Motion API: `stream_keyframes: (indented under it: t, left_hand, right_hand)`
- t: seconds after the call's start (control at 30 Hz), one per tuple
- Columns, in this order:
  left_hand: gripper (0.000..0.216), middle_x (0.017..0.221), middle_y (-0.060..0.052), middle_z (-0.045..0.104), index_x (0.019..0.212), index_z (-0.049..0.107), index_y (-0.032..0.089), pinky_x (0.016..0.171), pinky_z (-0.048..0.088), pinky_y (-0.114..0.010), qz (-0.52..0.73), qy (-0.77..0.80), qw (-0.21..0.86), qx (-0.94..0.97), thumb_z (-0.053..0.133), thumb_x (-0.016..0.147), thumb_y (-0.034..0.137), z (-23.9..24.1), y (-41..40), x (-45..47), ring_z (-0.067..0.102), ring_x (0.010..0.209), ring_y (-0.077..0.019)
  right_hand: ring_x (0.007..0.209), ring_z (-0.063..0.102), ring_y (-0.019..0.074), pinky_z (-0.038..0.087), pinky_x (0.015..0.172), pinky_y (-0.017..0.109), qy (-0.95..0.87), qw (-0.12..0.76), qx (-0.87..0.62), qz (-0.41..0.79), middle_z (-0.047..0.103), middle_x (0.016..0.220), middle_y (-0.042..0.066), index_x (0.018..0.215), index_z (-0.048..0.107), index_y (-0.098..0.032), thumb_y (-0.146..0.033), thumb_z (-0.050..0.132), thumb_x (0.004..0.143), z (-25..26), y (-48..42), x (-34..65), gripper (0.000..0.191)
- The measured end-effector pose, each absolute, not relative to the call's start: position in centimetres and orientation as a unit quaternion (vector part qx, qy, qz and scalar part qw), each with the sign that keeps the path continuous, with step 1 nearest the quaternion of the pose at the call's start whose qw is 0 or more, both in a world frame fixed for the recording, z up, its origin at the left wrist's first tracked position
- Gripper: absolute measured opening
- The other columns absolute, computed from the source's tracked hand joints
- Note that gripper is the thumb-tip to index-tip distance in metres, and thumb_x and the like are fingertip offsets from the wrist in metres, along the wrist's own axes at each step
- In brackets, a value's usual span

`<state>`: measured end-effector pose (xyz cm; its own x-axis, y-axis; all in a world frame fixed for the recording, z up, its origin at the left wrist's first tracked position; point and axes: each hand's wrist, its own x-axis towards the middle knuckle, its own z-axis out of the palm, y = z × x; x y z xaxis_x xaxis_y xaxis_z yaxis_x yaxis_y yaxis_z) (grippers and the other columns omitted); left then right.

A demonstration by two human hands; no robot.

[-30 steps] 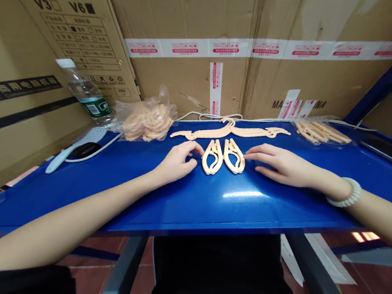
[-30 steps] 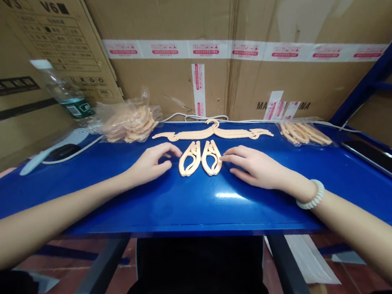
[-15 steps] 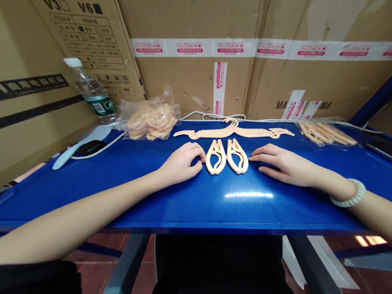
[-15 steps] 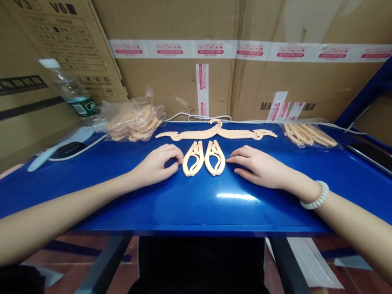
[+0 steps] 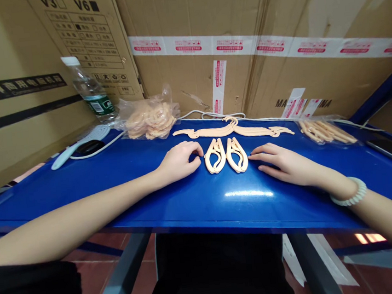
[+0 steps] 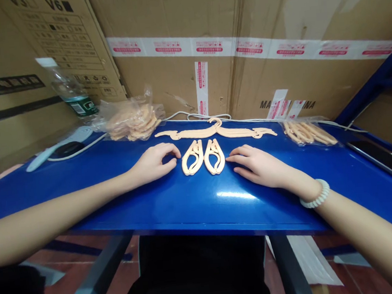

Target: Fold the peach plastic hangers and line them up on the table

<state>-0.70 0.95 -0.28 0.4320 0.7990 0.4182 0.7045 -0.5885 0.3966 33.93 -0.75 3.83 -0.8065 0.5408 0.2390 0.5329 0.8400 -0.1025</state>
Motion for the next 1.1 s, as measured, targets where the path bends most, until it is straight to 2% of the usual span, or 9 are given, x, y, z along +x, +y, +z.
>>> stream_keyframes:
  t: [1.1]
  left_hand:
    - [0.020, 0.097, -0.003, 0.073, 0.086, 0.068, 0.021, 0.086, 0.048, -0.036, 0.277, 0.419, 0.071, 0.862, 0.048, 0.086, 0.017, -0.10, 0.86, -0.78, 0.064, 0.097, -0.0231]
  right_hand:
    - [0.117, 0.062, 0.0334, 0.055, 0.099, 0.052, -0.954, 0.115, -0.277, -0.009, 0.062, 0.130, 0.018, 0.132, 0.065, -0.015, -0.031, 0.043, 0.107, 3.67, -0.82, 33.92, 0.037]
